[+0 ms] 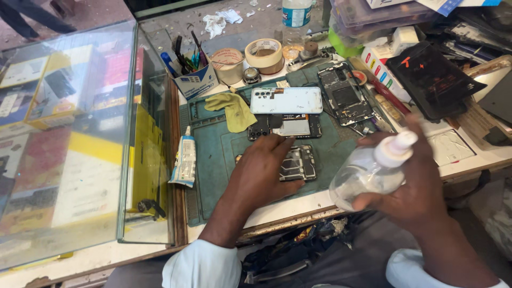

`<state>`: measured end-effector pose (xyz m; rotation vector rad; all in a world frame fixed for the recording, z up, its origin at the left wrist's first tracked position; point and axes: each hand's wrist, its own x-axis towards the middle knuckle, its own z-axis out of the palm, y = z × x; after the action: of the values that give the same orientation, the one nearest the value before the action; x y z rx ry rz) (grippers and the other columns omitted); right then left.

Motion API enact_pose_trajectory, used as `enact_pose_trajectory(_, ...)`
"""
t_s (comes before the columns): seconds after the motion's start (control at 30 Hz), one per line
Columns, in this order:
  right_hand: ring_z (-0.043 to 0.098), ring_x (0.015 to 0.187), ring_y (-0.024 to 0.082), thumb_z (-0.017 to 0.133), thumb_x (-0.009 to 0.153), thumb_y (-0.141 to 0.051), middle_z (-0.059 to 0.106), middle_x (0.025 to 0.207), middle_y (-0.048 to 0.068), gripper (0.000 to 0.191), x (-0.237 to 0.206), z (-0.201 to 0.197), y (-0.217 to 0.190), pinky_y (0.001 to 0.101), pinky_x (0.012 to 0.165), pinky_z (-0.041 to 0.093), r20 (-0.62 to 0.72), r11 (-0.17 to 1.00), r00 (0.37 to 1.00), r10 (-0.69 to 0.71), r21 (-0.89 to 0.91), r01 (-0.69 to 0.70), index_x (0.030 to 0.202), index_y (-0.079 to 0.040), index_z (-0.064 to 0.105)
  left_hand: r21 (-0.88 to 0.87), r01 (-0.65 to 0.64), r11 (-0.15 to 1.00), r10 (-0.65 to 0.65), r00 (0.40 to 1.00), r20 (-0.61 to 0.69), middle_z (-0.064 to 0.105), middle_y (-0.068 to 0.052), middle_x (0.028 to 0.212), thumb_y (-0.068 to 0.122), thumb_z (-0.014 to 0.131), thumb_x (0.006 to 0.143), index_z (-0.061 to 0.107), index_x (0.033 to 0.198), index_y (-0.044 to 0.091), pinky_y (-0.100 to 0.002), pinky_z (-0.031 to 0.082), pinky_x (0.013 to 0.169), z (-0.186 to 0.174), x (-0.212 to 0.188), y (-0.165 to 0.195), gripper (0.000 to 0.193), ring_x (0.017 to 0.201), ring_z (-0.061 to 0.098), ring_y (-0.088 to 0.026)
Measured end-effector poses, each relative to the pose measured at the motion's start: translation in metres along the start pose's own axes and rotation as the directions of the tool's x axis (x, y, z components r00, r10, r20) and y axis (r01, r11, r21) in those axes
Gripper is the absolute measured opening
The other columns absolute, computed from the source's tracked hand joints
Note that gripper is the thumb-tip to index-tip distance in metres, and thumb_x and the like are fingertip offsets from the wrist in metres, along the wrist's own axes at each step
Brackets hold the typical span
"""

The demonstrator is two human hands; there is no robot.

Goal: The person disassembles and cleans internal components of a mobile phone, applying liquid from a bottle, using tweezers and a small tool to scrape edges, and brushing surfaces with a small purple brush.

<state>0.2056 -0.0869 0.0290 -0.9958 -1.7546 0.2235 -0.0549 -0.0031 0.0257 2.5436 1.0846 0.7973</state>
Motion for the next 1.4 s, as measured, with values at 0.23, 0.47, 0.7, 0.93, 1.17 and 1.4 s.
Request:
enact_pose_trajectory(0.23, 0.065, 0.118, 0.024, 0.068, 0.085, -0.024, 0.066, 0.128, 0.015, 0.088, 0.016, -0.011, -0.014, 0.0382, 0.103, 0.049, 0.209, 0.99, 0.969, 0.135, 0.008, -0.14, 0.161, -0.003, 0.028, -0.361, -0.067, 0.93, -0.065, 0.938, -0.341, 0.067, -0.013, 0.119, 0.038, 0.084, 0.067, 0.068, 0.127, 0.002, -0.038, 0.058, 0.094, -0.023, -0.014, 0.008, 0.071, 0.11, 0.07, -0.026)
enact_pose_trajectory(0.47, 0.062, 0.127, 0.024, 0.069, 0.086, -0.008, 0.055, 0.144, 0.013, 0.091, 0.044, -0.016, -0.017, 0.0414, 0.107, 0.049, 0.274, 0.958, 0.951, 0.145, 0.201, -0.204, 0.163, -0.005, 0.021, -0.601, -0.163, 0.782, -0.099, 0.92, -0.379, 0.068, -0.014, 0.122, 0.056, 0.064, 0.092, 0.061, 0.138, 0.001, -0.036, 0.053, 0.099, -0.019, -0.016, 0.013, 0.072, 0.111, 0.066, -0.023)
enact_pose_trajectory(0.7, 0.061, 0.129, 0.026, 0.065, 0.093, -0.012, 0.036, 0.162, 0.015, 0.088, 0.051, -0.007, 0.001, 0.045, 0.108, 0.05, 0.264, 0.949, 0.957, 0.121, 0.252, -0.189, 0.167, -0.008, 0.017, -0.721, -0.167, 0.672, -0.105, 0.943, -0.317, 0.066, -0.015, 0.123, 0.06, 0.048, 0.101, 0.055, 0.145, 0.002, -0.036, 0.054, 0.098, -0.01, -0.007, 0.02, 0.074, 0.109, 0.068, -0.024)
enact_pose_trajectory(0.93, 0.069, 0.119, 0.031, 0.069, 0.1, -0.032, 0.065, 0.126, 0.021, 0.078, 0.062, 0.002, 0.046, 0.0478, 0.105, 0.056, 0.227, 0.73, 0.964, 0.136, 0.635, -0.252, 0.165, -0.007, 0.032, -0.6, -0.238, 0.764, -0.014, 0.923, -0.384, 0.061, -0.019, 0.141, 0.061, 0.051, 0.107, 0.04, 0.162, 0.006, -0.042, 0.05, 0.114, -0.012, -0.001, 0.019, 0.078, 0.127, 0.064, -0.031)
enact_pose_trajectory(1.17, 0.064, 0.122, 0.031, 0.07, 0.098, -0.033, 0.057, 0.139, 0.019, 0.07, 0.061, -0.006, 0.063, 0.05, 0.106, 0.055, 0.173, 0.849, 0.98, 0.102, 0.498, -0.176, 0.156, -0.007, 0.04, -0.511, -0.234, 0.827, 0.052, 0.938, -0.344, 0.063, -0.016, 0.136, 0.068, 0.058, 0.099, 0.043, 0.159, 0.01, -0.038, 0.051, 0.11, -0.01, 0.004, 0.014, 0.086, 0.127, 0.065, -0.03)
enact_pose_trajectory(1.4, 0.073, 0.112, 0.028, 0.06, 0.105, -0.033, 0.072, 0.114, 0.02, 0.055, 0.065, -0.009, 0.061, 0.0442, 0.101, 0.059, 0.192, 0.675, 0.967, 0.17, 0.692, -0.256, 0.149, -0.002, 0.051, -0.446, -0.233, 0.864, 0.08, 0.939, -0.335, 0.063, -0.015, 0.135, 0.067, 0.059, 0.1, 0.046, 0.156, 0.011, -0.04, 0.05, 0.109, -0.004, 0.005, 0.016, 0.08, 0.125, 0.064, -0.032)
